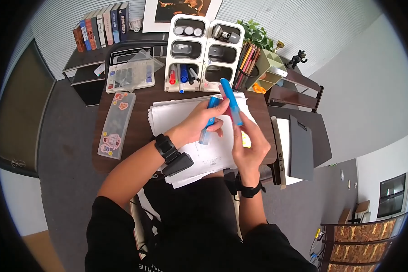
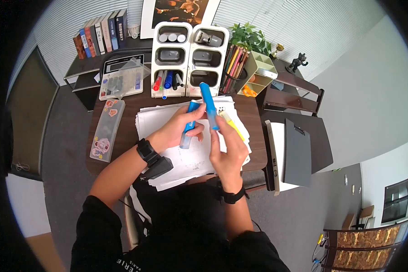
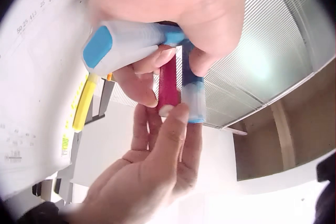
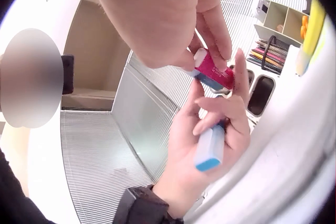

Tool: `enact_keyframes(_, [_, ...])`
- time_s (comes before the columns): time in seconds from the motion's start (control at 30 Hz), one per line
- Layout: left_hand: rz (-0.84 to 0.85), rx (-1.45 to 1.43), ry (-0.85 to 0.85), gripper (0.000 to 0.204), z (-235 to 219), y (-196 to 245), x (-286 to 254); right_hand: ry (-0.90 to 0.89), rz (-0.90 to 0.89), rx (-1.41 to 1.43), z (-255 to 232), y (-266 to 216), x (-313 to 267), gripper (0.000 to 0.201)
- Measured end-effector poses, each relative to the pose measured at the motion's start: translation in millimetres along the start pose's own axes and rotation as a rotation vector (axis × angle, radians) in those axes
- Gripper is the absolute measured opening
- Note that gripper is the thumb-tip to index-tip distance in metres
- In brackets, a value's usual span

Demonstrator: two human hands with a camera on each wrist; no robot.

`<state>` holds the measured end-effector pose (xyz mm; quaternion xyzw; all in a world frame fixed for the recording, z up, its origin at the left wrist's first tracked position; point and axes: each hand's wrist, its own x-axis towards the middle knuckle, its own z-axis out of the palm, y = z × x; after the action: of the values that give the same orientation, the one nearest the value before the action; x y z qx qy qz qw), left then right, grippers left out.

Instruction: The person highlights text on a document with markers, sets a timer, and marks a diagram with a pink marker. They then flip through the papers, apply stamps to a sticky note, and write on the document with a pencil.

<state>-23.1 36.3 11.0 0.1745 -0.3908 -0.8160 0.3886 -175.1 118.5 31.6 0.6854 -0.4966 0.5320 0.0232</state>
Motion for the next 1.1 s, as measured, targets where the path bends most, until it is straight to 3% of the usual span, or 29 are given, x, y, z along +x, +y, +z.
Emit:
enact_keyframes(0.13, [0.033, 0.011, -0.051, 0.037, 1, 4, -3, -0.036, -0.085, -0.015, 5, 8, -12, 0.035])
enact_keyframes(0.27, [0.06, 0.206, 0.045, 0.036, 1, 2, -3, -0.012, 0.034, 0.034, 0, 2, -14, 0.037])
enact_keyframes(0.33, [0.175, 0.282, 0.111, 0.032, 4, 0, 0, 0.046, 0.117, 0.107, 3, 7, -17, 0.037])
enact_keyframes(0.37, [0.123, 0.248, 0.087, 0.03, 0, 0, 1, 0.109, 0.194, 0.176, 4, 10, -17, 0.036])
enact_keyframes(0.5, [0.142, 0.209, -0.041, 0.027, 1, -2, 2, 0.191, 0.196, 0.165, 5, 14, -15, 0.035])
enact_keyframes(0.6, [0.079, 0.1, 0.025, 0.024, 16, 5, -5, 0.153, 0.17, 0.161, 7, 14, -15, 0.036])
enact_keyframes(0.7, [0.108, 0.242, -0.117, 0.028, 4, -7, 0, 0.036, 0.125, 0.165, 10, 8, -15, 0.036])
enact_keyframes(0.87, [0.057, 0.21, -0.019, 0.034, 15, 10, -9, -0.082, 0.039, 0.1, -2, 11, -16, 0.033])
enact_keyframes(0.97, [0.031, 0.269, -0.076, 0.034, 9, 7, -8, -0.032, 0.284, 0.336, -11, 14, -15, 0.031])
enact_keyframes(1.0, [0.033, 0.339, -0.132, 0.033, 6, 6, -7, 0.009, 0.429, 0.517, -13, 16, -12, 0.03])
enact_keyframes(1.07, [0.028, 0.327, -0.135, 0.037, 9, 9, -9, -0.032, 0.58, 0.822, -24, 23, -4, 0.033])
enact_keyframes(1.1, [0.002, 0.455, -0.098, 0.038, 9, 10, -10, -0.048, 0.621, 0.937, -25, 24, -2, 0.037])
